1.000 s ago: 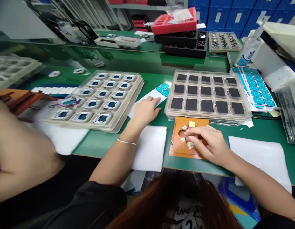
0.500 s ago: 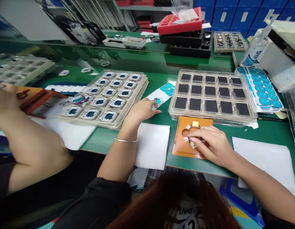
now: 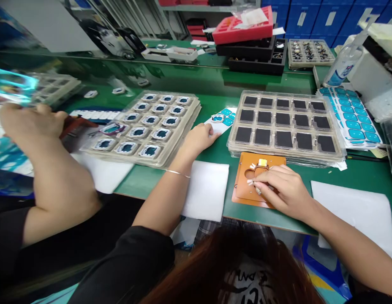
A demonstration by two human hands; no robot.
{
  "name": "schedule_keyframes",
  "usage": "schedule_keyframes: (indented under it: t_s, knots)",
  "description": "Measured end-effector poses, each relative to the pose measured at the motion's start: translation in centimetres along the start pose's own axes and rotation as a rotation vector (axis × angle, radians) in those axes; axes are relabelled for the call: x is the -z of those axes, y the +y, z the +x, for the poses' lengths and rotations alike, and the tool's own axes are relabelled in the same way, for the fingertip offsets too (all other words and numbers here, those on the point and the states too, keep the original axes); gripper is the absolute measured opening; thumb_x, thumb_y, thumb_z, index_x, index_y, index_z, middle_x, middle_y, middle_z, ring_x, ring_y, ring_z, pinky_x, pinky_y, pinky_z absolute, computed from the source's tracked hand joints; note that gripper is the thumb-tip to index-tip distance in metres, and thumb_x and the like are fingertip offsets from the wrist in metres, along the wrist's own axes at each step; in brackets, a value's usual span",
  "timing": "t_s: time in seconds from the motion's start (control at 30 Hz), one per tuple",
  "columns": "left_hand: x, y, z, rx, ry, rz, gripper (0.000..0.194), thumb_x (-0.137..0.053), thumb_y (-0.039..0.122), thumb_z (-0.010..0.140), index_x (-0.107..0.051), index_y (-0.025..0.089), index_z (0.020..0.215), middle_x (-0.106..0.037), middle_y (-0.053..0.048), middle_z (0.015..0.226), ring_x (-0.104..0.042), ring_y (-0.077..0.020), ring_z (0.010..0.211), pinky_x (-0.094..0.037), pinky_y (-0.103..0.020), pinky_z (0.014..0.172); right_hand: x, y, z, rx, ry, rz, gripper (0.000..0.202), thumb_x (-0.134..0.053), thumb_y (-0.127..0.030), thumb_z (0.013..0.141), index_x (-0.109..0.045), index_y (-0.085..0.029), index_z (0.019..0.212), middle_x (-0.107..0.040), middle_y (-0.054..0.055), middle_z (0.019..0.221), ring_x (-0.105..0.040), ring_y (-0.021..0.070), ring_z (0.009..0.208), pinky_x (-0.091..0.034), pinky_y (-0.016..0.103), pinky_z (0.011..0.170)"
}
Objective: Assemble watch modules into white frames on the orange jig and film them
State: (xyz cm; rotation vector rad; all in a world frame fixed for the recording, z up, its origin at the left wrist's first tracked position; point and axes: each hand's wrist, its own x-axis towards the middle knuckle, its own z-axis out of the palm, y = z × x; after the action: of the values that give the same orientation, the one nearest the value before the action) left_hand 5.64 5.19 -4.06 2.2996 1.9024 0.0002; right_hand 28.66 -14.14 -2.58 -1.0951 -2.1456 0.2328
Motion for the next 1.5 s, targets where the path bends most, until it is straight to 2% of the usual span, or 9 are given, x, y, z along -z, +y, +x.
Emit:
schedule_keyframes:
  t_s: [0.3, 0.63, 0.7, 0.83, 1.07, 1.17, 1.3, 1.4, 1.5]
  knots:
    - [-0.7, -0.1, 2.6, 0.031, -0.020, -0.047, 0.057, -0.042, 0.049, 0.098, -0.042, 0.025, 0.149, -0.064, -0.016, 0.133, -0.058, -0.0363, 0.125, -0.048, -0.047, 0.099, -0.1, 0.2, -0.1, 0.024, -0.003, -0.021, 0.010, -0.056, -0.019, 0.098, -0.066, -0.020, 0.096, -0.074, 0.003, 0.082, -0.067, 0.0161, 0.073, -0.048, 0.031, 0.070]
    - [-1.0, -0.6, 2.9, 0.112, -0.013, -0.217, 0.054, -0.039, 0.050, 0.099, -0.046, 0.022, 0.145, -0.061, -0.018, 0.136, -0.053, -0.0362, 0.132, -0.042, -0.050, 0.107, 0.0, 0.3, -0.1, 0.039, -0.020, -0.028, 0.010, -0.057, -0.017, 0.097, -0.066, -0.020, 0.098, -0.075, 0.002, 0.086, -0.068, 0.0164, 0.077, -0.047, 0.032, 0.072]
    - [-0.7, -0.7, 3.9, 0.184, -0.054, -0.300, 0.055, -0.036, 0.045, 0.101, -0.039, 0.014, 0.147, -0.067, -0.020, 0.125, -0.061, -0.0328, 0.123, -0.048, -0.046, 0.101, -0.1, 0.4, -0.1, 0.034, -0.015, -0.015, 0.010, -0.057, -0.017, 0.097, -0.066, -0.020, 0.097, -0.075, 0.002, 0.084, -0.068, 0.0162, 0.076, -0.047, 0.031, 0.071]
    - [0.7, -0.7, 6.9, 0.291, -0.255, -0.474, 0.064, -0.040, 0.041, 0.101, -0.025, 0.005, 0.153, -0.075, -0.017, 0.085, -0.074, -0.0261, 0.080, -0.059, -0.037, 0.072, -0.1, 0.6, 0.0, 0.029, -0.008, 0.005, 0.011, -0.056, -0.019, 0.098, -0.066, -0.021, 0.096, -0.074, 0.001, 0.083, -0.067, 0.0156, 0.075, -0.046, 0.030, 0.070]
    - [2.0, 0.3, 9.3, 0.272, -0.340, -0.554, 0.097, -0.056, 0.041, 0.096, 0.015, 0.015, 0.158, -0.074, -0.010, 0.077, -0.072, -0.0210, 0.063, -0.060, -0.031, 0.062, -0.2, 0.8, 0.2, 0.075, -0.027, 0.023, 0.017, -0.051, -0.021, 0.100, -0.067, -0.020, 0.095, -0.076, 0.002, 0.087, -0.067, 0.0152, 0.077, -0.048, 0.030, 0.071]
    - [1.4, 0.0, 8.6, 0.236, -0.343, -0.517, 0.092, -0.051, 0.046, 0.098, 0.011, 0.014, 0.158, -0.075, -0.010, 0.080, -0.072, -0.0191, 0.062, -0.059, -0.029, 0.063, -0.2, 0.6, 0.3, 0.090, -0.025, 0.038, 0.016, -0.052, -0.020, 0.100, -0.068, -0.020, 0.096, -0.077, 0.003, 0.093, -0.069, 0.0154, 0.081, -0.050, 0.030, 0.073]
    - [0.4, -0.5, 6.3, 0.178, -0.314, -0.406, 0.074, -0.046, 0.045, 0.099, -0.014, 0.017, 0.160, -0.076, -0.009, 0.081, -0.074, -0.0210, 0.068, -0.058, -0.029, 0.066, 0.8, 1.0, 0.4, 0.181, 0.096, -0.006, 0.016, -0.056, -0.014, 0.096, -0.067, -0.020, 0.106, -0.077, 0.004, 0.103, -0.068, 0.0182, 0.093, -0.052, 0.033, 0.084]
    - [-0.3, -0.4, 4.5, 0.136, -0.192, -0.308, 0.073, -0.050, 0.047, 0.096, -0.024, 0.020, 0.158, -0.077, -0.013, 0.097, -0.074, -0.0287, 0.095, -0.057, -0.037, 0.081, 2.6, 3.0, 0.1, 0.072, 0.193, -0.327, 0.016, -0.061, -0.018, 0.093, -0.068, -0.020, 0.108, -0.075, 0.008, 0.111, -0.064, 0.0260, 0.096, -0.048, 0.042, 0.080]
    - [-1.0, 0.1, 3.1, 0.113, -0.043, -0.244, 0.075, -0.053, 0.047, 0.094, -0.027, 0.018, 0.158, -0.067, -0.021, 0.127, -0.060, -0.0372, 0.124, -0.048, -0.047, 0.099, 4.0, 6.0, -0.4, -0.088, 0.165, -0.611, 0.020, -0.060, -0.029, 0.094, -0.070, -0.019, 0.108, -0.073, 0.012, 0.109, -0.061, 0.0299, 0.091, -0.041, 0.042, 0.070]
